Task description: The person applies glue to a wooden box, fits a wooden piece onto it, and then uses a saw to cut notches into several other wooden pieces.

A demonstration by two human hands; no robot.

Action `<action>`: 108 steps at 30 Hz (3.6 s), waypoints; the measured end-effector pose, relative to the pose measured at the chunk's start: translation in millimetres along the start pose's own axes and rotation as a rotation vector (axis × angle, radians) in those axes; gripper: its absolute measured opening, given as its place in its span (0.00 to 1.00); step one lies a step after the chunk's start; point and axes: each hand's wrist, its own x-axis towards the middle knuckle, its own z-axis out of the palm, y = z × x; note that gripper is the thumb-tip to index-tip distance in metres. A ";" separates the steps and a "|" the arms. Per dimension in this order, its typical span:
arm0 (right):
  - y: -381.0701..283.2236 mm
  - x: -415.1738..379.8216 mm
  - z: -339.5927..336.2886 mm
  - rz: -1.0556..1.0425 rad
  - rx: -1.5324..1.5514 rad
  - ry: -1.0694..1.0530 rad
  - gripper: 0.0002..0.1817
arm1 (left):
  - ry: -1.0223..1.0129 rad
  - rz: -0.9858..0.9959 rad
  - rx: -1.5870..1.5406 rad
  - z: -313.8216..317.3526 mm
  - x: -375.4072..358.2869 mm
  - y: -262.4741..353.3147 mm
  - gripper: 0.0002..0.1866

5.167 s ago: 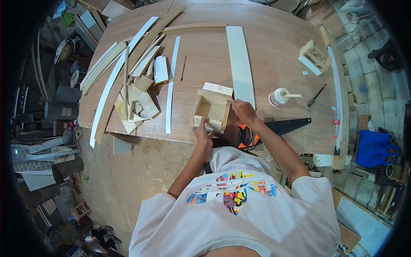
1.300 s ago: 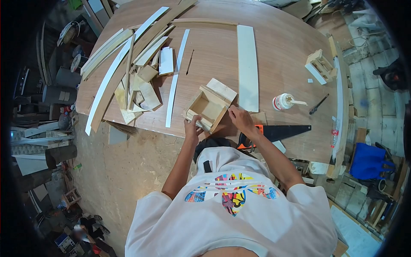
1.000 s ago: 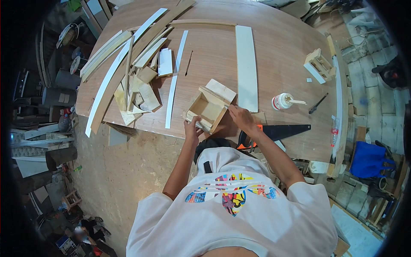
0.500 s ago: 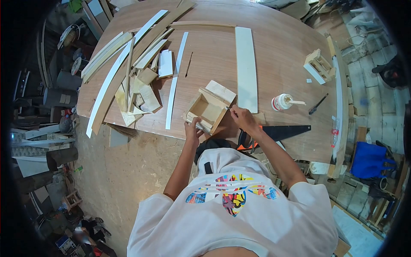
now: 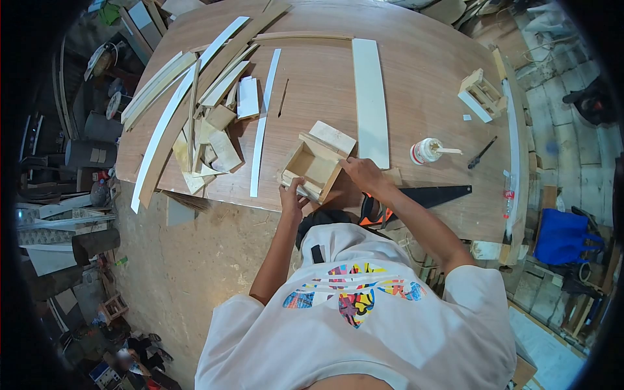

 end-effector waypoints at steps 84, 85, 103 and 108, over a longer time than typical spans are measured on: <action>8.7 -10.0 25.2 0.709 0.809 0.253 0.09 | -0.032 -0.032 0.041 -0.2 1.2 -1.7 0.35; 9.3 -11.4 22.1 0.799 0.853 0.188 0.08 | -0.033 -0.033 0.044 -1.2 1.7 -1.6 0.35; 11.8 -1.6 6.1 1.042 1.234 0.016 0.08 | -0.010 -0.045 -0.006 -4.7 6.0 -3.8 0.40; 14.5 -7.6 7.5 1.027 1.354 0.071 0.08 | -0.035 -0.043 -0.020 -5.9 8.5 -4.9 0.40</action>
